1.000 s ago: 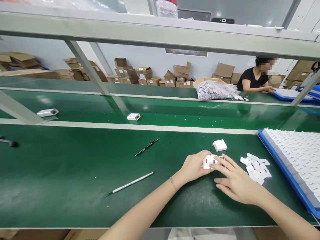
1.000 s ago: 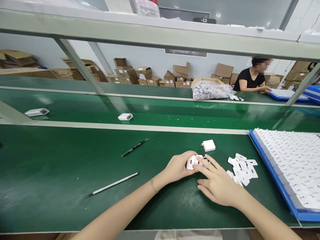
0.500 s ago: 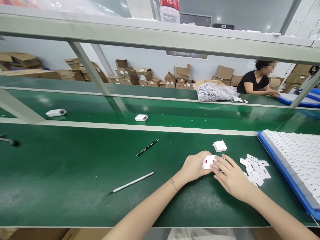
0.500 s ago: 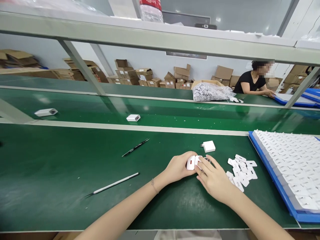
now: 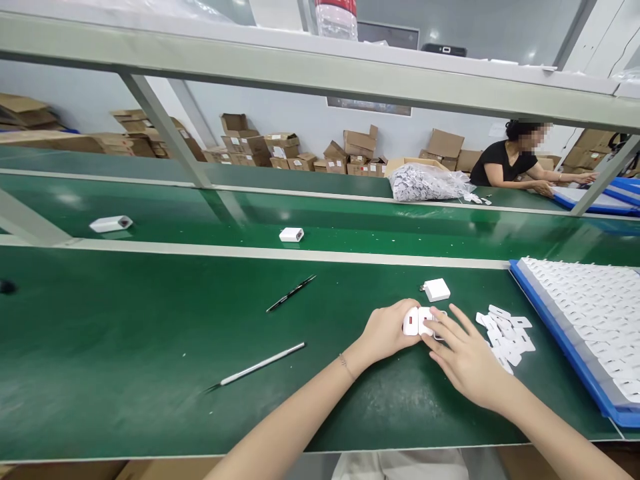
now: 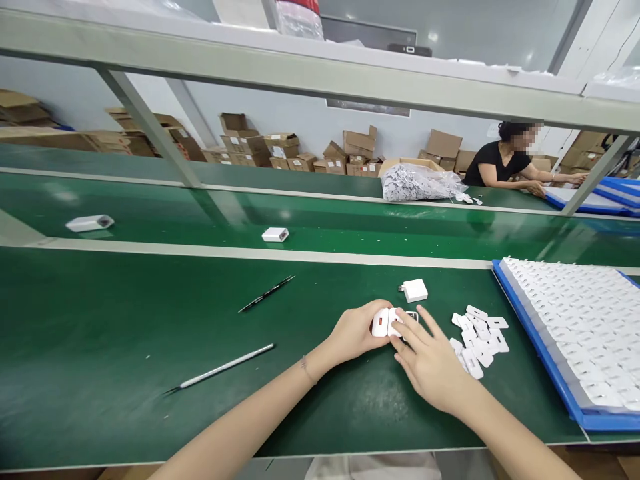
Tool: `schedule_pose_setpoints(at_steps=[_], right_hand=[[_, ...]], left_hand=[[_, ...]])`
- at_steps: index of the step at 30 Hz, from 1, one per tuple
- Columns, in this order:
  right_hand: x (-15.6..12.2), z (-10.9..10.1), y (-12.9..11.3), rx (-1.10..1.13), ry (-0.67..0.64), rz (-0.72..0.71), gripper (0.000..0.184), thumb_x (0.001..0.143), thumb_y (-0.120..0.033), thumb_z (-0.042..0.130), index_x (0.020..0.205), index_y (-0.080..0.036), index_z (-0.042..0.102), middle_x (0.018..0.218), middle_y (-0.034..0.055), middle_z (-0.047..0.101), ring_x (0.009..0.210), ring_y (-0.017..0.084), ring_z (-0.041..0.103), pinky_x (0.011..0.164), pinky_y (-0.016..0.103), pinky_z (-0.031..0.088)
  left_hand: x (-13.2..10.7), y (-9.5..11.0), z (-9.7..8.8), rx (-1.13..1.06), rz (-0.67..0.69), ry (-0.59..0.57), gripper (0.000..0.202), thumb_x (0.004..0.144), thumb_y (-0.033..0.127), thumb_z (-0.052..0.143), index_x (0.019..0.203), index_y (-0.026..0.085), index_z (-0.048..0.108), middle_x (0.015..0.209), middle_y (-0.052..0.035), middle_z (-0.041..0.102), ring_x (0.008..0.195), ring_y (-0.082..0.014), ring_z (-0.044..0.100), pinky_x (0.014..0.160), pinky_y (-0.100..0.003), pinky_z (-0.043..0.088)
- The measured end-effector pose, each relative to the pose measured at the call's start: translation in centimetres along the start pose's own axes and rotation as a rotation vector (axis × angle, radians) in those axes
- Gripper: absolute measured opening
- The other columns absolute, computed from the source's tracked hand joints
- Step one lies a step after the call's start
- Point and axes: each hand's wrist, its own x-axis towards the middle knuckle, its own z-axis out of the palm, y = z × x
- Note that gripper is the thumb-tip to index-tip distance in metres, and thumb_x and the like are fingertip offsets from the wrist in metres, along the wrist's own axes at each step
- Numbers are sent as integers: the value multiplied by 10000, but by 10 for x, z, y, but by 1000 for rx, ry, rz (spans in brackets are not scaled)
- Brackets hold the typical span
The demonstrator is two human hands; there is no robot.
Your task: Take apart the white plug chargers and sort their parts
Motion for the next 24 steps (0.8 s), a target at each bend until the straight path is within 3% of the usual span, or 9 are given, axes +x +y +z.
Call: schedule_pose_setpoints(at_steps=[3, 5, 7, 10, 12, 15, 20, 24], right_hand=[[0, -12, 39, 162, 98, 167, 206, 927, -236, 483, 1022, -245, 666, 1163, 77, 619, 1256, 284, 458, 1027, 566, 380], [5, -12, 73, 245, 142, 338, 185, 916, -316, 503, 889, -227, 664, 1008, 84, 645, 1130, 278, 547, 943, 515, 455], [13, -1, 101, 292, 13, 418, 239, 909, -386, 492, 862, -206, 643, 979, 95, 638, 1063, 272, 575, 908, 484, 474], [31, 28, 123, 339, -185, 351, 357, 841, -475, 557, 1062, -200, 615, 1157, 112, 602, 1173, 279, 521, 951, 459, 457], [42, 47, 125, 370, -245, 301, 470, 798, -491, 600, 1174, -211, 570, 1221, 105, 583, 1206, 265, 508, 956, 419, 465], [49, 56, 123, 394, -291, 288, 456, 821, -423, 590, 1218, -204, 541, 1207, 101, 596, 1114, 239, 576, 909, 373, 496], [24, 16, 119, 354, -316, 336, 457, 822, -327, 589, 1256, -204, 517, 1130, 108, 575, 974, 254, 612, 824, 398, 517], [-3, -13, 93, 279, -349, 305, 567, 764, -184, 618, 1305, -218, 451, 1154, 97, 549, 1044, 265, 573, 827, 394, 523]], left_hand=[[1, -1, 1, 1, -10, -12, 335, 755, 415, 658, 1019, 247, 539, 972, 28, 649, 805, -182, 633, 624, -254, 412], [1, -2, 1, 0, -11, -21, 347, 755, 411, 661, 1032, 247, 532, 992, 24, 646, 813, -185, 630, 627, -257, 413], [2, -3, 2, -2, -9, -27, 366, 752, 409, 669, 1048, 250, 523, 1015, 22, 641, 829, -188, 628, 636, -259, 417], [1, -3, 2, -1, -8, -27, 371, 749, 396, 676, 1052, 253, 518, 1016, 24, 637, 842, -188, 629, 645, -260, 427], [0, -2, 2, 6, -11, -25, 369, 752, 404, 672, 1050, 253, 517, 1011, 23, 636, 843, -188, 630, 650, -262, 434], [-1, -3, 1, 22, -11, -28, 392, 753, 418, 674, 1068, 254, 509, 1038, 15, 632, 855, -192, 629, 667, -269, 444], [0, -3, -1, 26, 2, -58, 462, 730, 402, 715, 1104, 256, 486, 1105, 7, 613, 901, -197, 623, 680, -270, 445], [4, 0, 2, 7, 10, -75, 414, 747, 434, 682, 1068, 249, 498, 1039, 2, 625, 854, -196, 625, 656, -270, 438]])
